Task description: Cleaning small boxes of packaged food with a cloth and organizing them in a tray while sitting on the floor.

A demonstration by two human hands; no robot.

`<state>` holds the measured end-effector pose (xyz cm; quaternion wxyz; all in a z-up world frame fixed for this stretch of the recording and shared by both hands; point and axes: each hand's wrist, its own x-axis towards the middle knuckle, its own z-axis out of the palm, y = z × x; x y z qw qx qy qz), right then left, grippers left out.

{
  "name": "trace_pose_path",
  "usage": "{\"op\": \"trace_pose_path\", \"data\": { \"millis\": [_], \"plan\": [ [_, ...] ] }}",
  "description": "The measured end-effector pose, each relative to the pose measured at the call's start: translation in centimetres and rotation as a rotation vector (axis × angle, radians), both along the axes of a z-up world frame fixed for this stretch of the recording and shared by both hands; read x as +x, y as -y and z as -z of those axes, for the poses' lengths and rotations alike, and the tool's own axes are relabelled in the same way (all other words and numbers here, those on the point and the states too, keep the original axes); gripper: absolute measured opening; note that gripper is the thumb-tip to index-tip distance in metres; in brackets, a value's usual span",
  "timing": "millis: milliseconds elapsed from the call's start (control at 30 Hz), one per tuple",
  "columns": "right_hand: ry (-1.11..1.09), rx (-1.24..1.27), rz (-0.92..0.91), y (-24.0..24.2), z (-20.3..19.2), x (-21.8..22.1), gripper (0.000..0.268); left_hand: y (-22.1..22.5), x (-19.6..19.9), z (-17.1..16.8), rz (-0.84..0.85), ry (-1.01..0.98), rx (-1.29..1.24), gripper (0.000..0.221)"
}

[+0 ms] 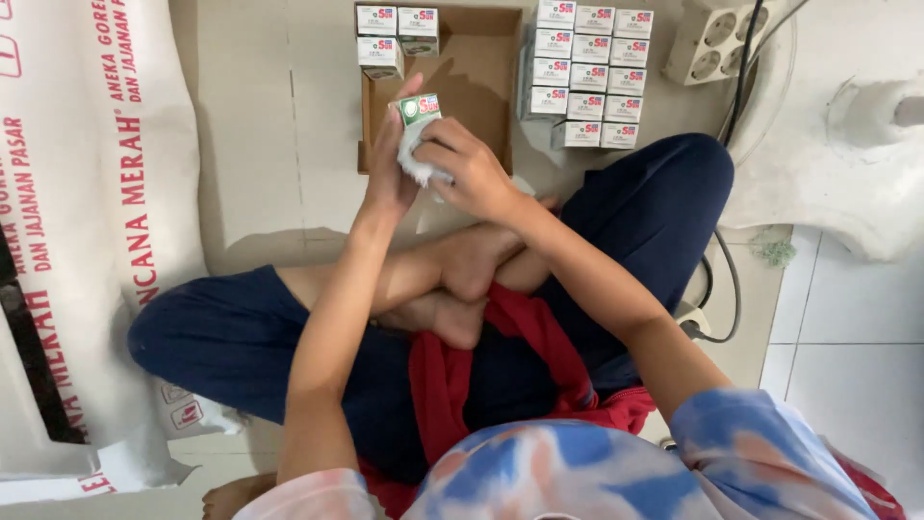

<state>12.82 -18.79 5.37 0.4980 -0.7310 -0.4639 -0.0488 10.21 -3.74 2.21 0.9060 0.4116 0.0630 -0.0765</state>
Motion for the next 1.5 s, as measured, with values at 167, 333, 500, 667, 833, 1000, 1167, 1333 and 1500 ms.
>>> {"op": "trace_pose_path", "data": {
  "millis": [167,333,500,667,833,1000,1167,1333,1500],
  "plan": [
    [-0.012,0.034,0.132,-2.4,1.7,1.2,0.024,-0.8,-0.3,3.3,-0.157,0.236,-0.064,0.048],
    [0.098,-0.003,-0.031,-3.3,5.7,-0.1,0.018,-2.0,1.3,4.7,-0.227,0.096,0.151,0.057],
    [0.078,0.201,0.345,-4.1,3.7,3.0,0.013,-1.9,1.9,2.6,-0.181,0.129,0.32,0.05],
    [0.095,0.023,0.017,-3.1,6.1,0.0,0.009,-2.4,2.8,2.2,-0.183,0.024,0.397,0.044],
    [-0.044,0.098,0.285,-3.7,4.5,3.5,0.009,-1.6,2.6,3.5,-0.18,0.107,0.367,0.046],
    [-0.034,0.103,0.174,-3.7,4.8,0.8,0.008,-1.9,2.8,2.4,-0.253,0.037,0.356,0.046],
    [-0.022,0.159,0.437,-3.7,5.5,5.1,0.015,-1.5,2.9,4.4,-0.129,0.072,0.36,0.047],
    [0.003,0.128,0.285,-3.8,7.4,1.0,0.011,-1.4,2.5,3.6,-0.192,0.126,0.451,0.048],
    [0.004,0.153,0.242,-3.2,5.9,4.0,0.005,-1.1,2.4,4.0,-0.165,0.127,0.423,0.051]
  ]
}}
